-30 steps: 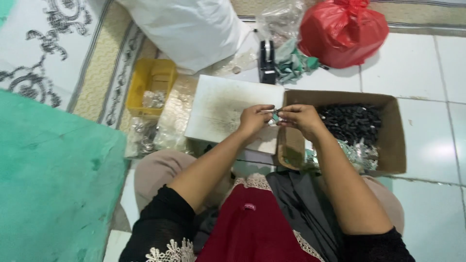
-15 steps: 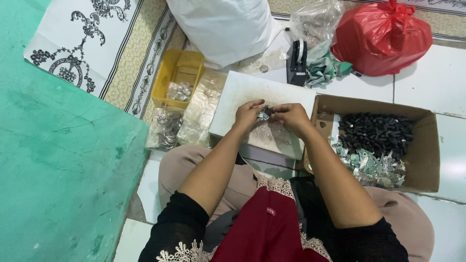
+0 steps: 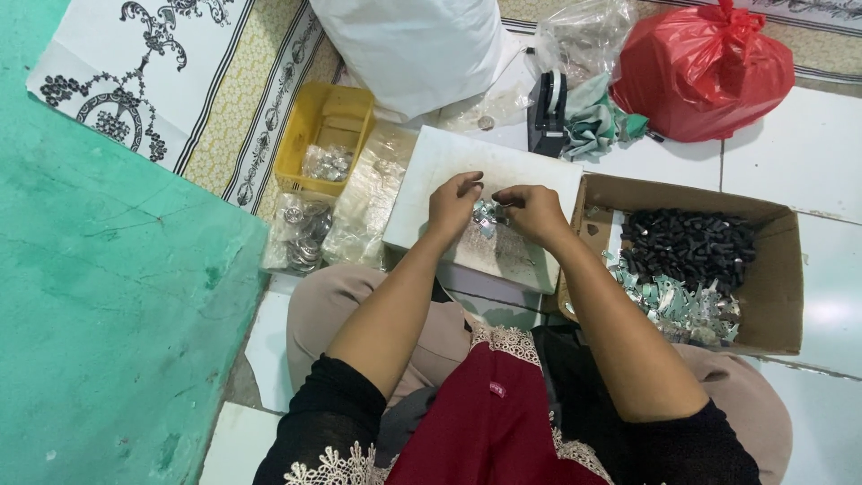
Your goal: The person sorts various small metal components by hand into different containers, picking them from boxes and a small white platform.
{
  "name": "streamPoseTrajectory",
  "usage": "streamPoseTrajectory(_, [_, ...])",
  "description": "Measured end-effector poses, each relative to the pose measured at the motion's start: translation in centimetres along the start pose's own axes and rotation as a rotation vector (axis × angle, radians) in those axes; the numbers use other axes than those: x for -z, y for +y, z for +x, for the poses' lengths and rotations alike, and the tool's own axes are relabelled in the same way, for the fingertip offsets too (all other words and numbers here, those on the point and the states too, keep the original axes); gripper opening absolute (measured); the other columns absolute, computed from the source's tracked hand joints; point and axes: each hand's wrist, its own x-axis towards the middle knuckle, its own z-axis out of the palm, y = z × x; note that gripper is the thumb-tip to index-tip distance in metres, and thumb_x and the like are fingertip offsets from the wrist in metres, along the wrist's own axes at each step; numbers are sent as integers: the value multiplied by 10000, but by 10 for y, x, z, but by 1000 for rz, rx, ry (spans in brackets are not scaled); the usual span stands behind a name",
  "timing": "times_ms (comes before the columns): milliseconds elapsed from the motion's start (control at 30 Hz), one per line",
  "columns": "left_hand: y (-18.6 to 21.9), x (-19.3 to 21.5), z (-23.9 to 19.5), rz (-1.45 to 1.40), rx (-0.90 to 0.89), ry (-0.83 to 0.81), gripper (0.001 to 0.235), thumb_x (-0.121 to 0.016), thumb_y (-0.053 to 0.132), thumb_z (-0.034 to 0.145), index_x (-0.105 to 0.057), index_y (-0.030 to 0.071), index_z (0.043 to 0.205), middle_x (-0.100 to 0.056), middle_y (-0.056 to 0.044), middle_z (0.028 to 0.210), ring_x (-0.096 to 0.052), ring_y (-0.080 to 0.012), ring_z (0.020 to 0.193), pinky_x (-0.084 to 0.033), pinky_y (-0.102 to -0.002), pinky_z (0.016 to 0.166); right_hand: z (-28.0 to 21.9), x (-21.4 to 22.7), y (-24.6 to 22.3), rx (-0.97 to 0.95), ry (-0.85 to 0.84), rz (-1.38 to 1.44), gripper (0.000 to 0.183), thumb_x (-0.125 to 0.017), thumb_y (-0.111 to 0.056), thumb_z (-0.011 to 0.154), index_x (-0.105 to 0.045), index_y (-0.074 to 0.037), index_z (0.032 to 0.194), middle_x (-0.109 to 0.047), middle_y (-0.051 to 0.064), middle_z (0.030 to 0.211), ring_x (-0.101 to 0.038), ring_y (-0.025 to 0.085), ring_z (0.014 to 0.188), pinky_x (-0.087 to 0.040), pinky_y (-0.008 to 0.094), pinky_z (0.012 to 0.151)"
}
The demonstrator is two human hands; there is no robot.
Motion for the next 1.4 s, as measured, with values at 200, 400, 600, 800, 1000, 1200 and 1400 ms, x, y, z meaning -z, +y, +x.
streamPoseTrajectory(200, [4, 1, -8, 50, -54, -1, 332, -687, 197, 938, -726, 174, 1266, -757, -122, 1194, -699, -313, 1165, -557, -446, 990, -21, 39, 38, 41, 59, -45, 322, -726, -19, 860, -771, -87, 1171, -774, 149, 1133, -713, 354, 1112, -535, 476, 969])
streamPoseTrajectory(400, [22, -20, -36, 111, -305, -100, 271, -677, 127, 967, -712, 101, 1235, -757, -161, 1131, -731, -338, 1056, -614, -457, 883, -86, 115, 114, -64, 102, -278, 309, -765, -78, 855, -793, -93, 1162, -789, 145, 1113, -718, 381, 1086, -552, 486, 930])
streamPoseTrajectory(600, [13, -95, -58, 131, -699, -360, 301, -706, 86, 901, -718, 138, 1198, -750, -137, 1062, -726, -339, 1002, -617, -429, 839, -126, 145, 232, -212, 52, -334, 386, -766, -72, 879, -773, -94, 1263, -792, 151, 1150, -733, 368, 1091, -575, 469, 900])
streamPoseTrajectory(800, [-14, -219, -73, 182, -637, -576, 233, -682, 64, 866, -755, 101, 1084, -760, -137, 987, -735, -323, 951, -611, -417, 852, -103, 102, 282, -144, 12, -294, 366, -774, -52, 876, -788, -139, 1230, -789, 116, 1138, -723, 350, 1103, -560, 447, 982])
streamPoseTrajectory(1000, [-139, -321, -65, 475, -202, -541, 355, -729, 171, 822, -727, 46, 1154, -647, -156, 1003, -698, -329, 954, -591, -382, 778, -98, 92, 271, -123, -121, -433, 453, -712, -87, 831, -750, -201, 1268, -746, 92, 1241, -683, 316, 1196, -535, 434, 1026])
streamPoseTrajectory(1200, [-31, -256, -98, 523, -280, -601, 575, -833, 223, 754, -626, -9, 1238, -538, -218, 1156, -587, -421, 1150, -561, -462, 929, -108, 106, 240, -106, -143, -379, 609, -668, 37, 753, -707, -120, 1340, -647, 155, 1381, -604, 364, 1297, -492, 451, 1085])
streamPoseTrajectory(1400, [-35, -269, -97, 639, -346, -618, 439, -718, 170, 873, -594, -81, 1210, -504, -265, 1152, -530, -441, 1156, -546, -487, 926, -110, 103, 207, -227, -262, -505, 465, -793, -242, 734, -747, -126, 1182, -735, 125, 1180, -668, 330, 1207, -550, 472, 1019])
